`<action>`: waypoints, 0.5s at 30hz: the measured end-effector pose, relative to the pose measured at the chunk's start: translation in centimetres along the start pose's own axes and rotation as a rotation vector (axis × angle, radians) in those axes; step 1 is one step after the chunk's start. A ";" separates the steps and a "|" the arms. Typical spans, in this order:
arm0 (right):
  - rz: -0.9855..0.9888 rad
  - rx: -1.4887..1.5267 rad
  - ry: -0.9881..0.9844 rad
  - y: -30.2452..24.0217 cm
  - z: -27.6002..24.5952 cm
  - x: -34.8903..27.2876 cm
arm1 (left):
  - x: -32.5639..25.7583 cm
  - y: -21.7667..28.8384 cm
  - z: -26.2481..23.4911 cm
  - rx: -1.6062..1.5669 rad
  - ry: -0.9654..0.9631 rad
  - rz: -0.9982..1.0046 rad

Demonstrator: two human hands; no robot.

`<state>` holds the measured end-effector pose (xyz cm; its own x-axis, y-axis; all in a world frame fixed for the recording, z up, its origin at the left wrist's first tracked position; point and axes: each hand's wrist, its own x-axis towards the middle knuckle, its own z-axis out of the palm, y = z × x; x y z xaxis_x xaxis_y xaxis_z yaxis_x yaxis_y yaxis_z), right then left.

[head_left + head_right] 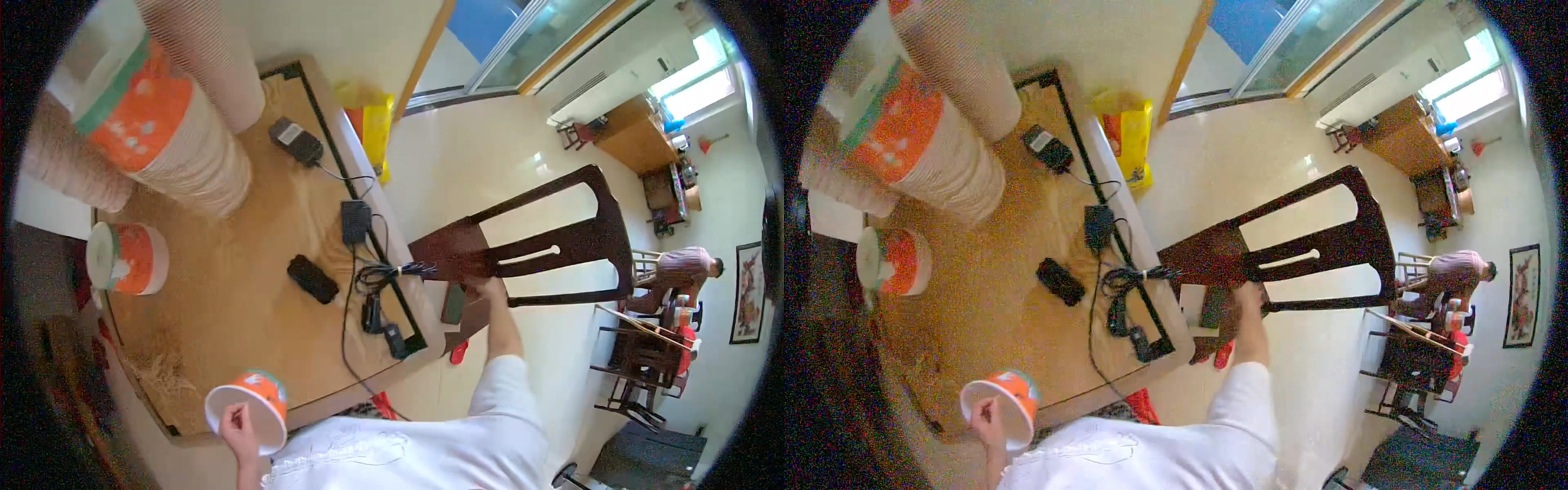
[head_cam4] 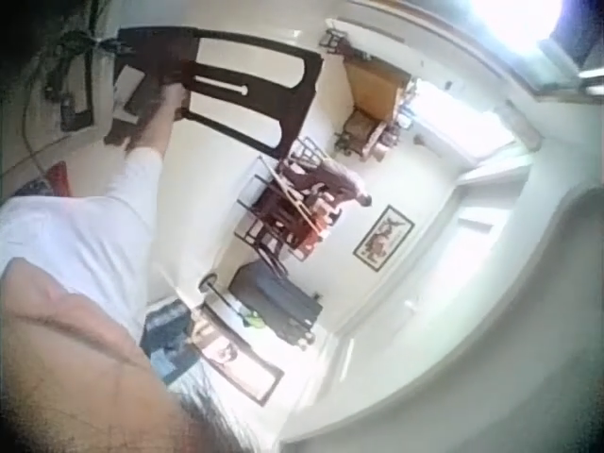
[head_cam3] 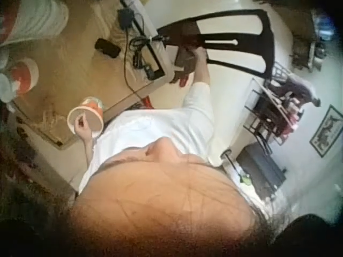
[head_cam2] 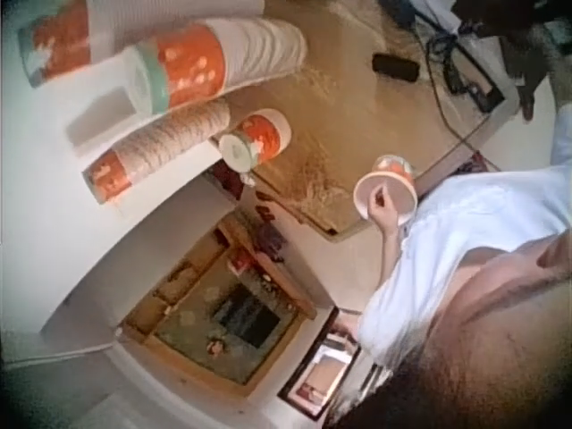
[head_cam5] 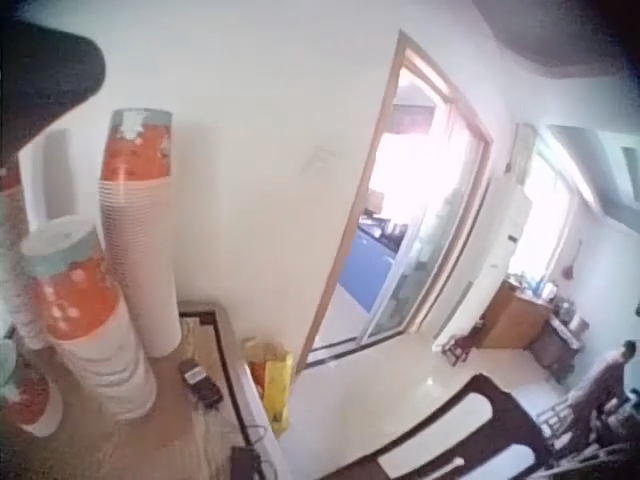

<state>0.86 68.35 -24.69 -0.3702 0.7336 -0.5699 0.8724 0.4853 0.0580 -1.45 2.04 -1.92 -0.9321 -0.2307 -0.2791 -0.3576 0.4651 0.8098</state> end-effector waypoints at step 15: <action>-1.176 0.502 -0.271 -32.9 -9.4 -30.6 | -0.1 -0.7 -2.5 -0.343 0.029 0.126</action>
<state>-19.51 34.43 -1.51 -0.9637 -0.1527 -0.2190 0.1175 0.4942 -0.8613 -0.99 -0.39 -1.24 -0.9639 -0.2162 -0.1555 -0.1956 0.1787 0.9643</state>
